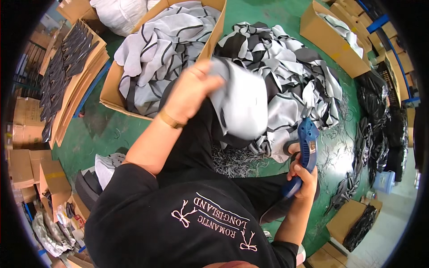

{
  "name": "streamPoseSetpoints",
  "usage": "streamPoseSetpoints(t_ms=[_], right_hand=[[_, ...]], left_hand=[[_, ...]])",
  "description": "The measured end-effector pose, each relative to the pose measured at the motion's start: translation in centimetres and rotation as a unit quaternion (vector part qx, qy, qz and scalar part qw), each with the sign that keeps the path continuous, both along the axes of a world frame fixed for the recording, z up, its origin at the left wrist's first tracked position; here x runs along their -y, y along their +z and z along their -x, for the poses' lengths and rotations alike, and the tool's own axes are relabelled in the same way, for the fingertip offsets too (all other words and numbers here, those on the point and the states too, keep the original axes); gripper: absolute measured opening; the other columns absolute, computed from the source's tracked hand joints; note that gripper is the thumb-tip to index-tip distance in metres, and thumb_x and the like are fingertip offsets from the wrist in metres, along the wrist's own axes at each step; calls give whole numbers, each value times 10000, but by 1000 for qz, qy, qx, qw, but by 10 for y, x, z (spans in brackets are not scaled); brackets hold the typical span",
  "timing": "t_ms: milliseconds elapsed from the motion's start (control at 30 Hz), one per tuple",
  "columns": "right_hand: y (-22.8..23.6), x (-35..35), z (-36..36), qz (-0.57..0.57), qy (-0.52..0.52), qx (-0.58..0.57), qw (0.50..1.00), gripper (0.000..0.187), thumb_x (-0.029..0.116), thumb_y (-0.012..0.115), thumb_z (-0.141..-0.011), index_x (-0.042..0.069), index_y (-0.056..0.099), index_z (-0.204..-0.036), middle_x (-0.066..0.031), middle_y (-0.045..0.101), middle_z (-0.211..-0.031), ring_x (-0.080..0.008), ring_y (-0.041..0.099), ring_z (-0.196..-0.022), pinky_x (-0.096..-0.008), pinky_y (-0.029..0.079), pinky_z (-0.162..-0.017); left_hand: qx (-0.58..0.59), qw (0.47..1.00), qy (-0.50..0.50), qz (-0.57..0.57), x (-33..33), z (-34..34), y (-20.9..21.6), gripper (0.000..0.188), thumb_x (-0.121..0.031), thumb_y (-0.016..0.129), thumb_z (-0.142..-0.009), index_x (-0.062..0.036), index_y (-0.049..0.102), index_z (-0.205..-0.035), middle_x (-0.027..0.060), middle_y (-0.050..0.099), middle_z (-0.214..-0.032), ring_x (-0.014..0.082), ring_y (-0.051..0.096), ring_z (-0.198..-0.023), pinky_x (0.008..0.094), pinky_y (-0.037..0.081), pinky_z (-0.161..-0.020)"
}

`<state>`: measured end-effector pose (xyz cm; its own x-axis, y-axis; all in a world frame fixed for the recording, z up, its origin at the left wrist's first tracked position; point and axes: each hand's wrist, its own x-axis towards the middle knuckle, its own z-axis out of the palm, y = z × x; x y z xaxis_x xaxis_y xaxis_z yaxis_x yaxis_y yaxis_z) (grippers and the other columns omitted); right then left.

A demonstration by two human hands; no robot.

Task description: The recorder uses a handheld electric fabric cutter to trim and cut pieces of grey fabric in a warehouse setting.

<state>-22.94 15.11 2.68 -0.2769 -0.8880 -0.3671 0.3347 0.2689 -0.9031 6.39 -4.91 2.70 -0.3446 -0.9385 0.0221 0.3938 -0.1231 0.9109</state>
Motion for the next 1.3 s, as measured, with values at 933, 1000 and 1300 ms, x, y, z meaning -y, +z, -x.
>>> streamPoseSetpoints(t_ms=[933,1000,1300], right_hand=[[-44,9,62,17,-95,148,984,418,134,732,-703,-45,533,-1025,-73,538,-694,-149,528,-560,-278,473,-502],[-42,11,61,17,-98,156,983,426,126,752,-692,-43,537,-1019,-68,542,-695,-148,535,-562,-278,478,-497],[-44,14,59,15,-80,143,986,410,120,750,-701,-35,543,-1019,-59,542,-688,-146,541,-568,-285,481,-500]], left_hand=[[705,475,-187,494,74,188,-188,210,-216,514,-856,-130,679,-954,125,495,-1220,292,449,-1177,382,396,-922],[696,334,-162,615,94,191,-189,201,-169,539,-797,-124,702,-904,103,516,-1149,285,443,-1161,400,355,-981],[558,485,-173,650,108,185,-87,48,-141,600,-834,-108,569,-849,36,619,-799,218,583,-919,465,300,-1069]])
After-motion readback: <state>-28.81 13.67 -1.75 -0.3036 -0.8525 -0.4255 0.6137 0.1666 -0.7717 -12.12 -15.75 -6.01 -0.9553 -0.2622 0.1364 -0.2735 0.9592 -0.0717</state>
